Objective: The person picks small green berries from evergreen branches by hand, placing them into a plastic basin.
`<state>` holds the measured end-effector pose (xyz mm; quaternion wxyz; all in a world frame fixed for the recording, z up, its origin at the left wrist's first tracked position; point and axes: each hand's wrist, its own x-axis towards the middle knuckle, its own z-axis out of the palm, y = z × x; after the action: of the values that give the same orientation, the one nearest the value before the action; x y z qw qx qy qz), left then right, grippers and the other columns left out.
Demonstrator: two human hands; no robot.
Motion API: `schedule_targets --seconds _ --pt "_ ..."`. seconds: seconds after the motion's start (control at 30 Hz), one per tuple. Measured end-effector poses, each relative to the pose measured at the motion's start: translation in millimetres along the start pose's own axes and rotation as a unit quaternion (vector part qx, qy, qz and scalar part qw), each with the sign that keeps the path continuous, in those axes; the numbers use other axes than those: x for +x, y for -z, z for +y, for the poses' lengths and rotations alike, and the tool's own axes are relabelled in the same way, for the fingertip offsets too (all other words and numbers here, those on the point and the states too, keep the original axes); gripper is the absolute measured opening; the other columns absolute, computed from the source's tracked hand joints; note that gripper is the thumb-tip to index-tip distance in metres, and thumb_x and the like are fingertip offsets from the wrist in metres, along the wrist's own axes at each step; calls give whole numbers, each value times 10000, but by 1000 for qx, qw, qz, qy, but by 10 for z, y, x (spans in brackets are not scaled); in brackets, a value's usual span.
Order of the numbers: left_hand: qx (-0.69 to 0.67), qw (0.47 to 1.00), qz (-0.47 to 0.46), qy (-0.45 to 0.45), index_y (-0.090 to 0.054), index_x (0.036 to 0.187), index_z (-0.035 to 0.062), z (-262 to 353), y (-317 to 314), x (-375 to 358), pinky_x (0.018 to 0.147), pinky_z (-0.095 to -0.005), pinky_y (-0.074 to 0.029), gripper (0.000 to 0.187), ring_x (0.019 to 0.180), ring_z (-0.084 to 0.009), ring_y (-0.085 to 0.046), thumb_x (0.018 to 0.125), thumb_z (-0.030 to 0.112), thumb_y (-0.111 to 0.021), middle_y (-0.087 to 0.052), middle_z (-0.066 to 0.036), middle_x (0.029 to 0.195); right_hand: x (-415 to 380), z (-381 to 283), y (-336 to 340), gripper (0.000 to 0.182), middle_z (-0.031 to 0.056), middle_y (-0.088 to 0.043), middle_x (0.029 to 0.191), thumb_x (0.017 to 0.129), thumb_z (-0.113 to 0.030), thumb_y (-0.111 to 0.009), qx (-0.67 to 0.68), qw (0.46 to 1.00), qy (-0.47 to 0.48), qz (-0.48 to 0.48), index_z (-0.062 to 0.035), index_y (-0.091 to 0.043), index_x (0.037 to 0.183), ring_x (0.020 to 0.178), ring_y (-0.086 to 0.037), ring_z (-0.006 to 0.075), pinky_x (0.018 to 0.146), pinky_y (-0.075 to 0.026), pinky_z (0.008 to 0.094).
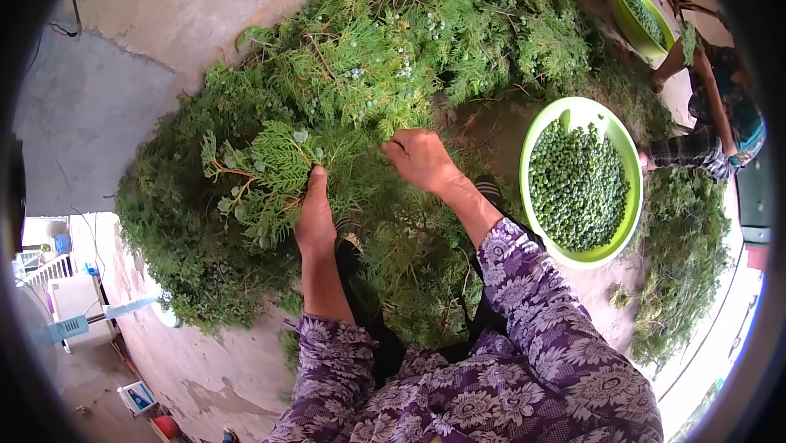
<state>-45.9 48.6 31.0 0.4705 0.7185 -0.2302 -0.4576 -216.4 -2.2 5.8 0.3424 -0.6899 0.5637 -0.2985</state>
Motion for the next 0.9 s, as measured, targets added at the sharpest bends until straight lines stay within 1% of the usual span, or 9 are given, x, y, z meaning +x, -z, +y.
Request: schedule_targets --seconds 0.1,0.13,0.2,0.33,0.43,0.47,0.53,0.73,0.9 --pt "41 999 -14 -21 -389 1250 -4 -59 0 45 995 -339 -253 625 1186 -241 -359 800 392 -563 -376 -127 1304 -1 -8 -65 298 108 -471 529 829 -229 -543 113 993 -37 -16 18 -501 667 468 -475 165 467 -400 334" --pt "55 998 -19 -27 -387 1251 -3 -75 3 61 996 -342 -253 615 1187 -245 -359 808 391 -551 -375 -128 1304 -18 -57 -52 298 108 -471 529 829 -229 -543 113 993 -37 -16 18 -501 667 468 -475 165 467 -400 334" --pt "83 995 -27 -41 -384 1253 1 -102 14 81 997 -348 -252 595 1189 -254 -358 824 388 -526 -373 -130 1306 -62 -180 13 363 -21 -394 538 847 -330 -552 397 893 -194 -83 -26 -503 654 423 -354 56 374 -300 240" --pt "140 987 -45 -68 -378 1257 7 -157 27 103 999 -360 -251 558 1192 -271 -357 857 383 -476 -371 -134 1309 -41 -164 50 413 -42 -367 501 824 -395 -562 352 918 -180 -46 -52 -477 611 398 -329 45 359 -271 218" --pt "182 977 -60 -90 -373 1260 12 -166 23 101 1001 -369 -250 531 1195 -283 -356 882 379 -438 -369 -137 1311 -28 -140 77 426 -54 -340 461 813 -422 -564 305 947 -101 -26 -60 -487 604 380 -343 42 354 -274 208" --pt "182 977 -60 -90 -373 1260 12 -159 15 91 1001 -369 -250 531 1195 -283 -356 882 379 -438 -369 -137 1311 -36 -164 93 428 -53 -348 455 813 -434 -558 338 932 -124 -35 -68 -493 600 375 -344 40 351 -272 206" --pt "124 987 -50 -90 -414 1249 33 -144 -7 71 987 -307 -273 484 1156 -191 -392 850 273 -546 -443 -101 1250 -47 -178 87 431 -52 -355 449 812 -445 -552 370 916 -147 -44 -76 -498 596 371 -345 38 348 -270 204" --pt "-29 985 -171 -20 -476 1158 -44 -133 -120 28 952 -317 -325 454 1086 -182 -446 828 251 -580 -482 -134 1188 -132 -283 -101 418 -37 -394 449 831 -428 -530 302 933 -123 -154 -79 -500 601 356 -390 47 317 -288 201" --pt "-36 982 -185 34 -521 1063 -71 89 -94 -50 818 -292 -450 363 905 -176 -561 764 93 -646 -557 -136 1041 -162 -318 -118 435 5 -442 454 828 -422 -537 411 878 -181 -162 -39 -535 621 355 -396 58 303 -313 204"
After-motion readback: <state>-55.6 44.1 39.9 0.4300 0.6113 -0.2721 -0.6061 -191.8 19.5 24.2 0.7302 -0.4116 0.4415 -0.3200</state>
